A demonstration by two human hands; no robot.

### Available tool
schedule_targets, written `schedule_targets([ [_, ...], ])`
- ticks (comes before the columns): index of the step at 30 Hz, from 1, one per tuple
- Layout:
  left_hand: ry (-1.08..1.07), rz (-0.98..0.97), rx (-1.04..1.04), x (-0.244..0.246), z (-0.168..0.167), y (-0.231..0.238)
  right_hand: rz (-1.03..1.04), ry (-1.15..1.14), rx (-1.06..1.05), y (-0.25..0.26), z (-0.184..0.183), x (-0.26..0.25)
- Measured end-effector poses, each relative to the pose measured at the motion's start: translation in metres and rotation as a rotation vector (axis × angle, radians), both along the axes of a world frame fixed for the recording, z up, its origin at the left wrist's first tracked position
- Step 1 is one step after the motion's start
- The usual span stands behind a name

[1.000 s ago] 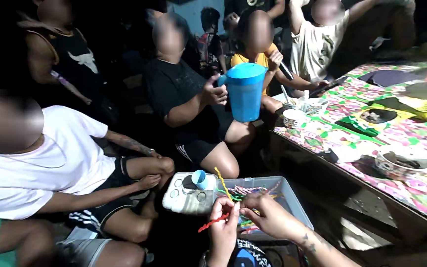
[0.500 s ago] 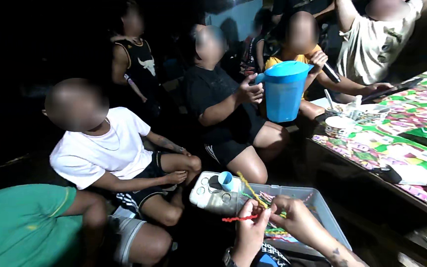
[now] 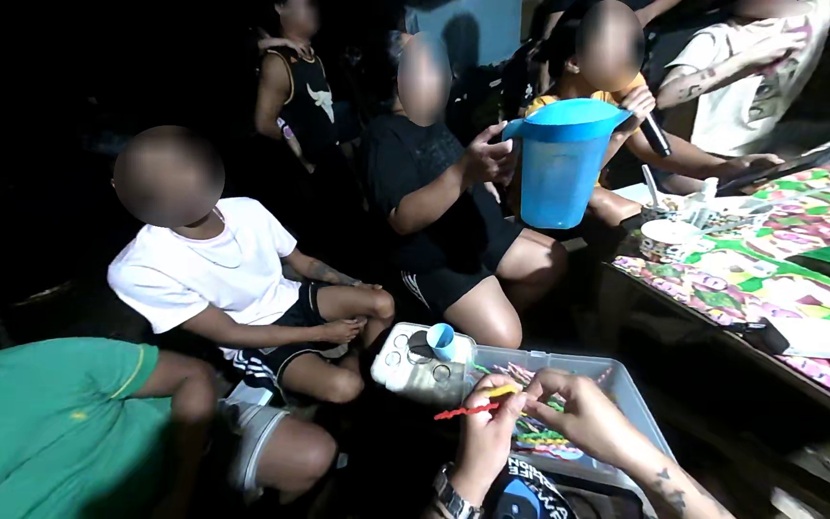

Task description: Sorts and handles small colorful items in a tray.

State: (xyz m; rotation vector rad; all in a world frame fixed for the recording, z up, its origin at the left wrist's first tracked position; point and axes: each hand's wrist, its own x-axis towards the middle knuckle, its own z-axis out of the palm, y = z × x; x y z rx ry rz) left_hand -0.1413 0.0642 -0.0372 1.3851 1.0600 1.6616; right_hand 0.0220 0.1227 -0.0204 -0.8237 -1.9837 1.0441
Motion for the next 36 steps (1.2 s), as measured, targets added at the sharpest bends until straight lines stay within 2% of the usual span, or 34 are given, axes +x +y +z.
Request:
schedule_targets([
  [6,-0.015,-0.017,-0.017,-0.003,0.0,-0.001,0.019,-0.019,0.045,0.001,-0.005,-0.003],
  [11,-0.078,-0.019,-0.072,-0.002,0.005,-0.004,-0.018,-0.119,0.302,-0.002,-0.01,-0.005],
  [15,-0.258,0.066,-0.184,0.001,0.01,-0.006,-0.076,-0.205,0.432,-0.007,-0.004,-0.005],
  [23,-0.569,0.208,-0.297,0.002,0.021,-0.002,-0.028,-0.305,0.353,-0.002,0.008,-0.001],
  [25,-0.656,0.264,-0.316,0.002,0.021,0.002,0.005,-0.439,0.27,0.0,0.015,0.003],
  [27,-0.707,0.358,-0.349,0.002,0.021,0.005,0.04,-0.68,0.138,0.002,0.025,0.008],
  [29,-0.706,0.463,-0.394,0.001,0.023,0.008,-0.02,-0.869,0.117,0.003,0.038,0.006],
  [30,-0.689,0.488,-0.433,0.0,0.023,0.009,-0.096,-0.846,0.188,0.002,0.046,0.002],
  [31,-0.662,0.492,-0.469,0.0,0.023,0.009,-0.19,-0.725,0.306,0.002,0.056,-0.005],
  [33,-0.578,0.405,-0.51,0.0,0.021,0.007,-0.282,-0.381,0.507,0.005,0.091,-0.03],
  [36,-0.375,0.216,-0.49,-0.003,0.001,0.011,-0.154,0.076,0.575,0.012,0.161,-0.079],
])
